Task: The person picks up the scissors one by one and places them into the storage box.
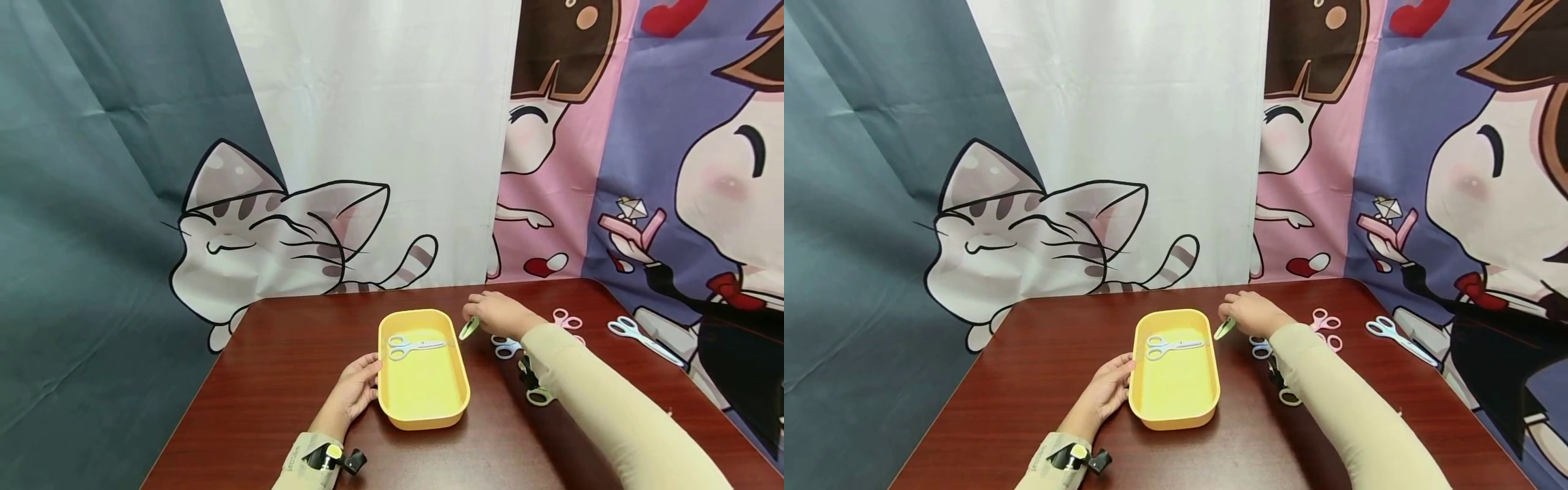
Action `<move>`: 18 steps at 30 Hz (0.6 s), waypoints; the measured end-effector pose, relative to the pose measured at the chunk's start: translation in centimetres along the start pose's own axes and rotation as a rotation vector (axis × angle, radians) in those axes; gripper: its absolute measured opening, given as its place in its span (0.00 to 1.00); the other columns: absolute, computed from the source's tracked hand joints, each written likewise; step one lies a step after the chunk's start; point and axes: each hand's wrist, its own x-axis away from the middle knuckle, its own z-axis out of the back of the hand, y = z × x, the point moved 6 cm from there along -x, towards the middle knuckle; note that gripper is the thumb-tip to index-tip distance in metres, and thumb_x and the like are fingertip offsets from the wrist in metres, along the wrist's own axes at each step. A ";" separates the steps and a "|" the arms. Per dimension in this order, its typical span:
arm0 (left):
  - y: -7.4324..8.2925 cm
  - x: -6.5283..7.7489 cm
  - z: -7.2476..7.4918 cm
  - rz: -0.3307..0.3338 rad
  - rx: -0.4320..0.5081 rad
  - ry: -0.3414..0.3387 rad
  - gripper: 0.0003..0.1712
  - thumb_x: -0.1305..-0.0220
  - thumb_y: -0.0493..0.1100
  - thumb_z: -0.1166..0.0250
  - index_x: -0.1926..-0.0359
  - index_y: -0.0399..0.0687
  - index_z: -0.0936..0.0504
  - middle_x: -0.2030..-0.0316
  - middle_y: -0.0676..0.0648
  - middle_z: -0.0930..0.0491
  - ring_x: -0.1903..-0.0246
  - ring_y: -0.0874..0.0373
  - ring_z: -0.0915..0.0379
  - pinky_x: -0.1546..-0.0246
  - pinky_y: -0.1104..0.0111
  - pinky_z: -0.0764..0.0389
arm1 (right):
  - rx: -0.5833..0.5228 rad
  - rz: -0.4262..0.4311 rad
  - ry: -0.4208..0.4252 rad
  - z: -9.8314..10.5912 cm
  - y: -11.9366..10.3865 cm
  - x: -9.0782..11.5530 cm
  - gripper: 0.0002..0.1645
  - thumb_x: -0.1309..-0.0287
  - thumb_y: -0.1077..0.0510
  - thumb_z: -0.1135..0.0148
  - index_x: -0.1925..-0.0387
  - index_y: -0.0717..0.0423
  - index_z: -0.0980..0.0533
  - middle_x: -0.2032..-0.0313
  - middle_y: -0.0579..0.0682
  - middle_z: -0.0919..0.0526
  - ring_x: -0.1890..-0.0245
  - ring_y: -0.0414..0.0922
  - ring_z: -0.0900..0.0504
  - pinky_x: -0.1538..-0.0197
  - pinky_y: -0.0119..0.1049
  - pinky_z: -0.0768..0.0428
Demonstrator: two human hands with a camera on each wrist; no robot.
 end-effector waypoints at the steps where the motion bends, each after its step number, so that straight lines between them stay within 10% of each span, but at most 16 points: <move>1: 0.0 0.0 0.0 0.002 0.002 0.007 0.08 0.24 0.34 0.47 0.47 0.38 0.30 0.67 0.52 0.20 0.75 0.66 0.24 0.77 0.72 0.16 | -0.005 -0.002 0.004 0.4 -0.1 -0.2 0.18 0.53 0.71 0.30 0.68 0.46 0.22 0.68 0.43 0.23 0.67 0.45 0.24 0.59 0.43 0.20; 18: -0.2 0.1 0.1 0.019 0.029 0.037 0.09 0.24 0.34 0.46 0.46 0.37 0.31 0.68 0.51 0.20 0.77 0.65 0.24 0.78 0.72 0.16 | -0.158 -0.110 -0.128 2.3 -6.5 -6.3 0.17 0.44 0.66 0.31 0.56 0.43 0.20 0.60 0.41 0.19 0.62 0.40 0.21 0.55 0.39 0.18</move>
